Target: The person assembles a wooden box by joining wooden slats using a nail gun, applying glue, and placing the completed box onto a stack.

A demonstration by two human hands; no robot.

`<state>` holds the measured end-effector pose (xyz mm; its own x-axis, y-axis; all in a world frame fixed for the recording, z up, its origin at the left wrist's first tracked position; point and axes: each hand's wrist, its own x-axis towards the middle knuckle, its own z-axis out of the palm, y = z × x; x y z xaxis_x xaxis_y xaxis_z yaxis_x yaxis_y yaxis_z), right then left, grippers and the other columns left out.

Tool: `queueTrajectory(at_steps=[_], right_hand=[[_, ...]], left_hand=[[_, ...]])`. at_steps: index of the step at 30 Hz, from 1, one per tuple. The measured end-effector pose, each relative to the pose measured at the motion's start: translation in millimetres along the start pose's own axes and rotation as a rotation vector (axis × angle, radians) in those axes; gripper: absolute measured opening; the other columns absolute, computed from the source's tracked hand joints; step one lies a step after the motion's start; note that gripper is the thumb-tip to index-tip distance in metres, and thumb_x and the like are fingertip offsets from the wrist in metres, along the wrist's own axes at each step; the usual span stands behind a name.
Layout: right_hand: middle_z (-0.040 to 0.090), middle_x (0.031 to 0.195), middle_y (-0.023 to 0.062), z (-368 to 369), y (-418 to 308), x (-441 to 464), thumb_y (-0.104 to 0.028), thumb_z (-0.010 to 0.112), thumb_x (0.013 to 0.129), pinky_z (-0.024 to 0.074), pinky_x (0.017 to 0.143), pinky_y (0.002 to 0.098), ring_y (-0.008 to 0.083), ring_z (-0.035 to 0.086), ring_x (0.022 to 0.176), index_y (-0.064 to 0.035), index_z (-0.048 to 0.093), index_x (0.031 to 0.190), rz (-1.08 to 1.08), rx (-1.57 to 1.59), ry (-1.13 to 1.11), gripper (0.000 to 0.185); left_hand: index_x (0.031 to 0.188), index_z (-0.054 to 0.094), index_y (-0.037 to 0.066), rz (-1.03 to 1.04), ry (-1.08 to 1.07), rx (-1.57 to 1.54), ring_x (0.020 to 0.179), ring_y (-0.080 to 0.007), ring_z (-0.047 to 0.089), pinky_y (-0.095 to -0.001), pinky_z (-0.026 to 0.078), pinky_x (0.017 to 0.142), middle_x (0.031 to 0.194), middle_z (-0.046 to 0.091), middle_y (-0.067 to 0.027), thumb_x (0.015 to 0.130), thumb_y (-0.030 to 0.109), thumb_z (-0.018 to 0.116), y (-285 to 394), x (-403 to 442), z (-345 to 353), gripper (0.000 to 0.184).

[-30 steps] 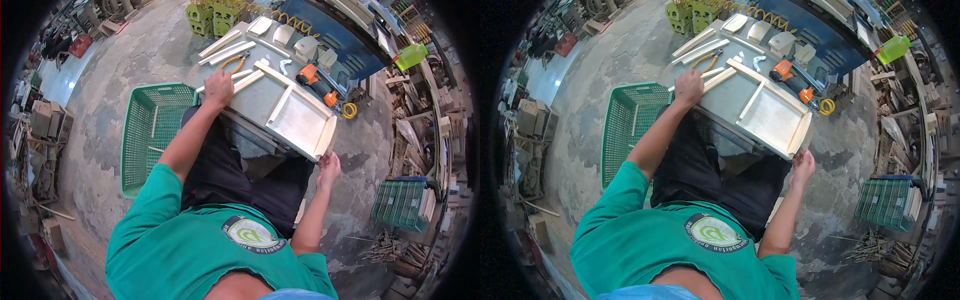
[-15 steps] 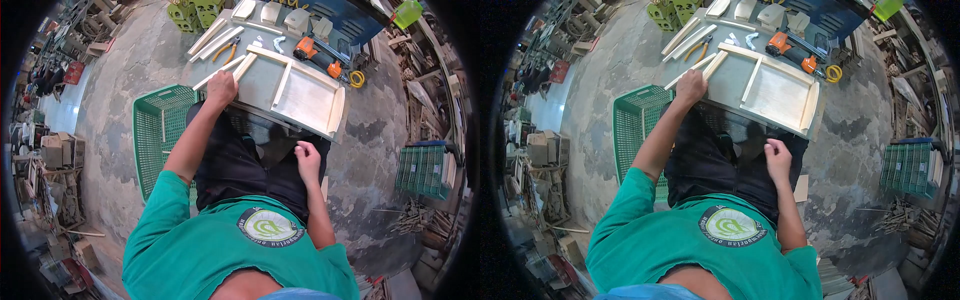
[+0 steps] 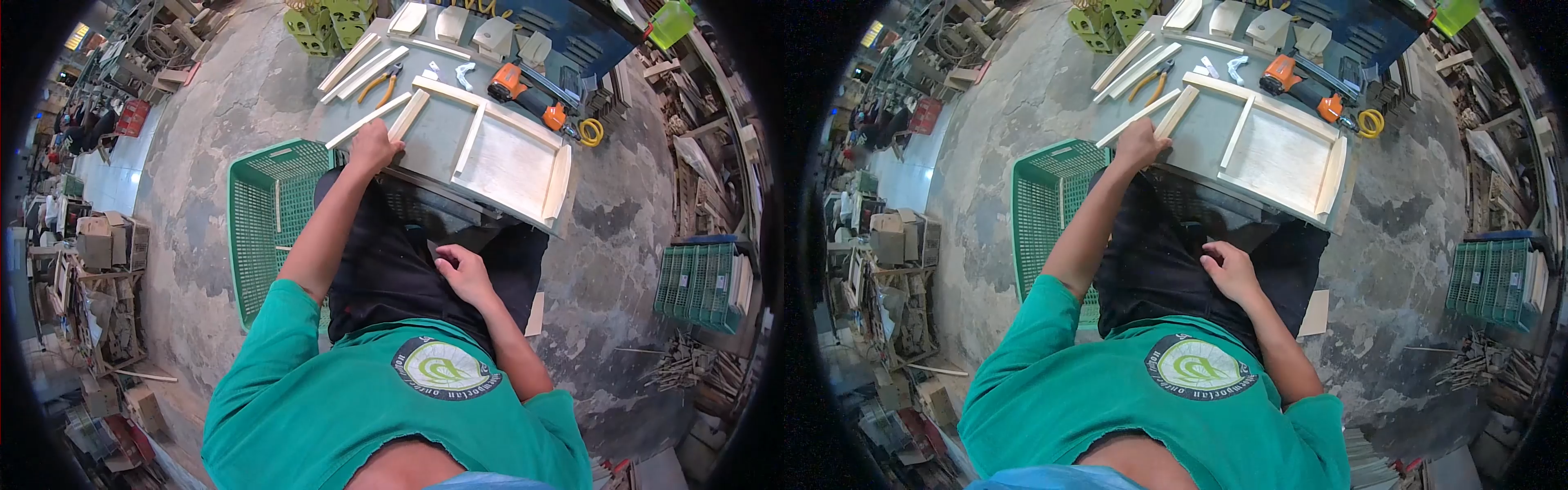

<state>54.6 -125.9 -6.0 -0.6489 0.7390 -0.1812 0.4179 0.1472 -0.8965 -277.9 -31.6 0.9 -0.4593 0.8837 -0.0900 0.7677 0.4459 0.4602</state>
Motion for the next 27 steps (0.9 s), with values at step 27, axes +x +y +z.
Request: queueTrajectory(at_steps=[27], right_hand=[[0.073, 0.098, 0.0153, -3, -82, 28, -0.019, 0.074, 0.093, 0.0569, 0.082, 0.0368, 0.025, 0.072, 0.092, -0.0017, 0.068, 0.117, -0.117, 0.353, 0.242, 0.03]], left_hand=[[0.107, 0.068, 0.005, -0.192, -0.329, -1.49, 0.081, -0.0122, 0.067, -0.0305, 0.058, 0.075, 0.093, 0.07, -0.0029, 0.105, 0.026, 0.066, 31, -104, -42, 0.021]])
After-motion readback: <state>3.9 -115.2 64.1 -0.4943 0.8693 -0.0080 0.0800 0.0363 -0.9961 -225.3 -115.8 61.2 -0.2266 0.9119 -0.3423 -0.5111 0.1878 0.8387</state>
